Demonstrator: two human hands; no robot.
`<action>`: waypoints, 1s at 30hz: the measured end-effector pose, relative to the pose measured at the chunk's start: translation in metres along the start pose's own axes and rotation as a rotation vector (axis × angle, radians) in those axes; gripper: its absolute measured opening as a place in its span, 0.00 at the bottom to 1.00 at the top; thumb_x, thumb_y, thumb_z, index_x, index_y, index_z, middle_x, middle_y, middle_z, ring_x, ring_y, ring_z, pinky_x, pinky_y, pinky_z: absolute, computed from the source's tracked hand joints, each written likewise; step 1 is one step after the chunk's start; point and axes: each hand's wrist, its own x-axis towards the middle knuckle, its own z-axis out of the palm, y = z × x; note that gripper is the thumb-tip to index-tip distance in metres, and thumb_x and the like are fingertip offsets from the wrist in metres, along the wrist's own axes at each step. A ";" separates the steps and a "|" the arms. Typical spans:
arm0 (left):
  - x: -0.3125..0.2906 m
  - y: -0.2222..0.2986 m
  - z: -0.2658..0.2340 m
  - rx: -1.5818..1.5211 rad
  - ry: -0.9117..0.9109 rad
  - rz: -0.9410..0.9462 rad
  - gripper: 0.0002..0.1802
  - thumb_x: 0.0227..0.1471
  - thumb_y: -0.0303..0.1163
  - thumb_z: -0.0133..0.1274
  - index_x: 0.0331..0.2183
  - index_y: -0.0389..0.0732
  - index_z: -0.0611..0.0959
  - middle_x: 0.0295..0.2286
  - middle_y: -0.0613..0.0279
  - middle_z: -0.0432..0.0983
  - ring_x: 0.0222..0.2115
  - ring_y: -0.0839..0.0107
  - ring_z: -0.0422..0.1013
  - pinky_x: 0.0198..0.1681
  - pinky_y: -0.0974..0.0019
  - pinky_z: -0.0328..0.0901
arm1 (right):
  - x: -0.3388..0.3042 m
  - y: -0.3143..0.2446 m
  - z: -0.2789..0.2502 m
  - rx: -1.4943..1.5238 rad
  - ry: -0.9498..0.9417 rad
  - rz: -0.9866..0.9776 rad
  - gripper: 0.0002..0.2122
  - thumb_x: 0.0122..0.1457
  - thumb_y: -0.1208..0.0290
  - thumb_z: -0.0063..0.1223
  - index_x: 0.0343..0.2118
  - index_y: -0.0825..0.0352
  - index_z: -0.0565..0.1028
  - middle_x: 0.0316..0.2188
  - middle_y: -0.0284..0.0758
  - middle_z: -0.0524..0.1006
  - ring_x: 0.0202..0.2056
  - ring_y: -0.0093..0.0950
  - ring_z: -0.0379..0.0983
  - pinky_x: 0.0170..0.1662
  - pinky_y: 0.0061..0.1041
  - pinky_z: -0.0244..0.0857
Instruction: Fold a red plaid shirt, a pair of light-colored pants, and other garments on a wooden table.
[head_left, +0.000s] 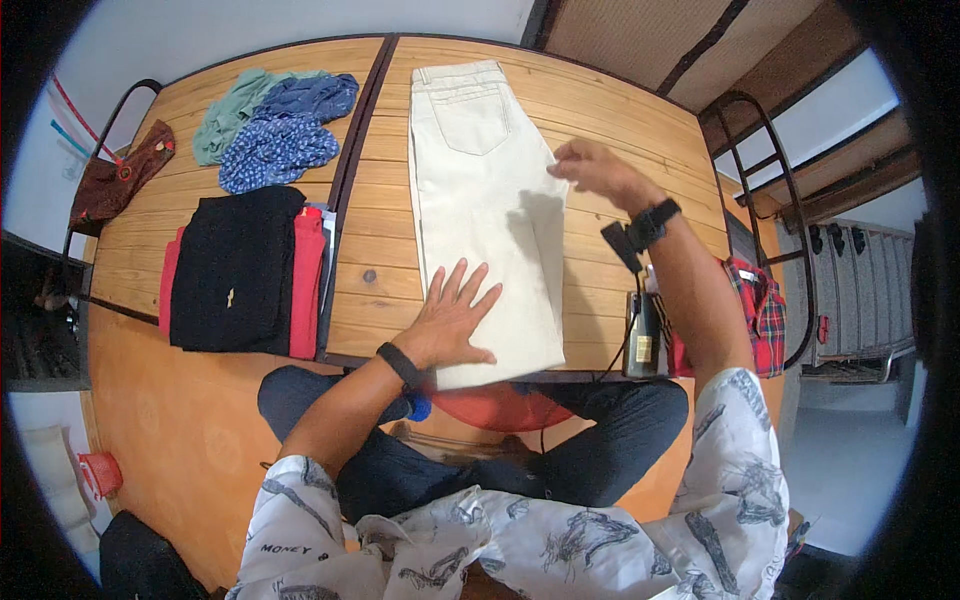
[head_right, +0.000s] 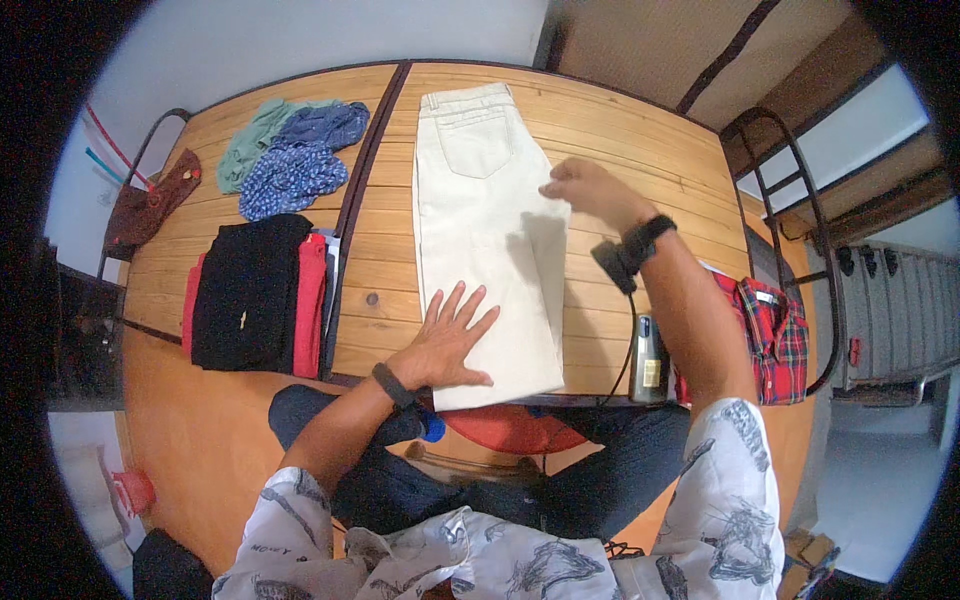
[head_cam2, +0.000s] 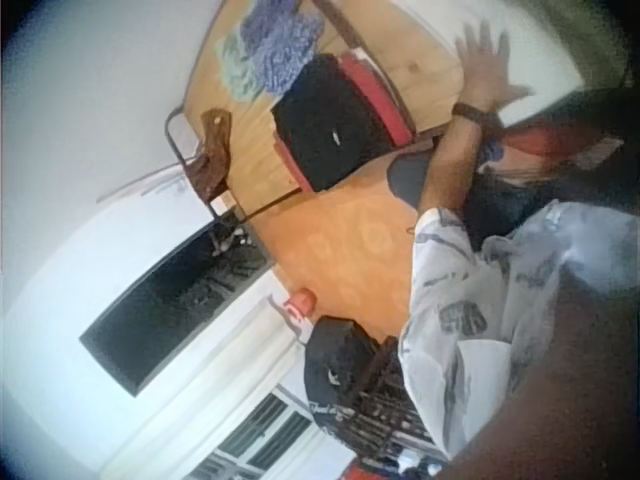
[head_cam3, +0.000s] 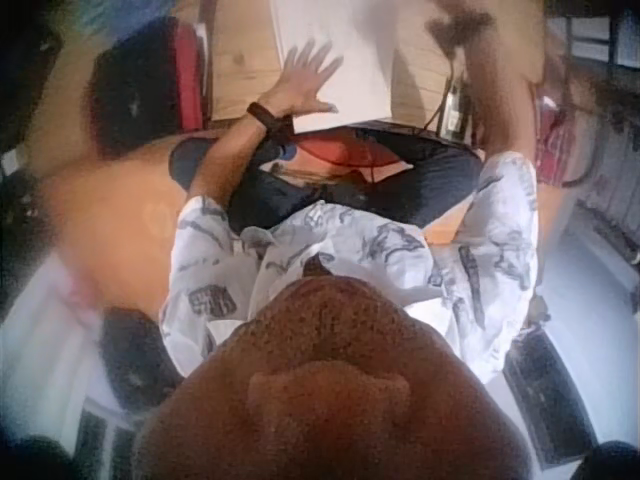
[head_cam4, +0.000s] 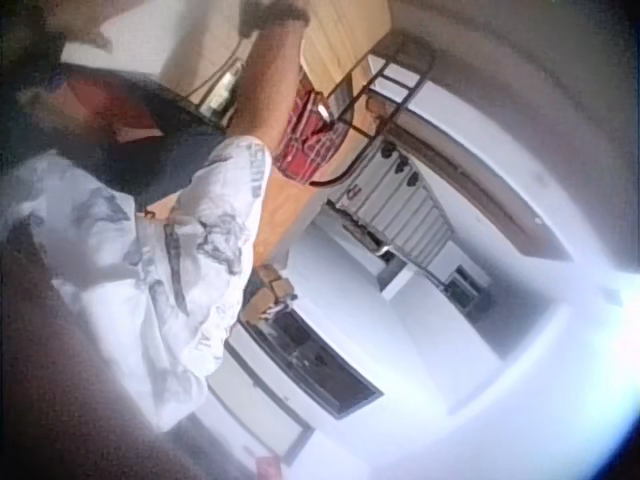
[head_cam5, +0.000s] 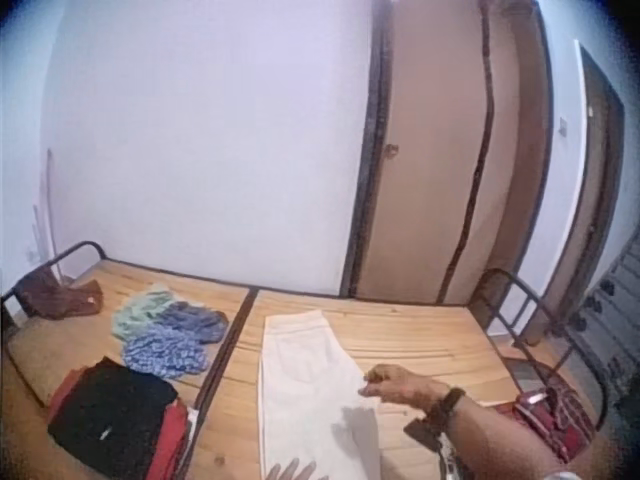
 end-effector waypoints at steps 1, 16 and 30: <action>-0.001 -0.001 -0.005 -0.022 -0.051 0.013 0.62 0.42 0.68 0.60 0.68 0.46 0.55 0.68 0.42 0.37 0.68 0.38 0.29 0.67 0.35 0.28 | 0.015 -0.005 -0.003 -0.052 0.015 -0.004 0.23 0.61 0.61 0.57 0.54 0.71 0.71 0.49 0.46 0.74 0.50 0.39 0.69 0.52 0.34 0.65; 0.001 -0.009 -0.040 -0.304 -0.155 0.083 0.48 0.45 0.46 0.66 0.63 0.41 0.64 0.66 0.41 0.42 0.66 0.31 0.33 0.65 0.27 0.35 | 0.262 0.026 0.006 -0.105 0.170 0.011 0.29 0.56 0.50 0.61 0.45 0.79 0.76 0.40 0.48 0.79 0.43 0.38 0.75 0.49 0.36 0.68; 0.002 -0.009 -0.042 -0.367 -0.131 0.057 0.40 0.49 0.44 0.63 0.60 0.39 0.68 0.64 0.42 0.45 0.67 0.33 0.34 0.65 0.28 0.37 | 0.267 -0.012 -0.002 0.274 0.099 -0.044 0.19 0.55 0.68 0.64 0.48 0.71 0.76 0.42 0.41 0.79 0.40 0.34 0.78 0.49 0.32 0.72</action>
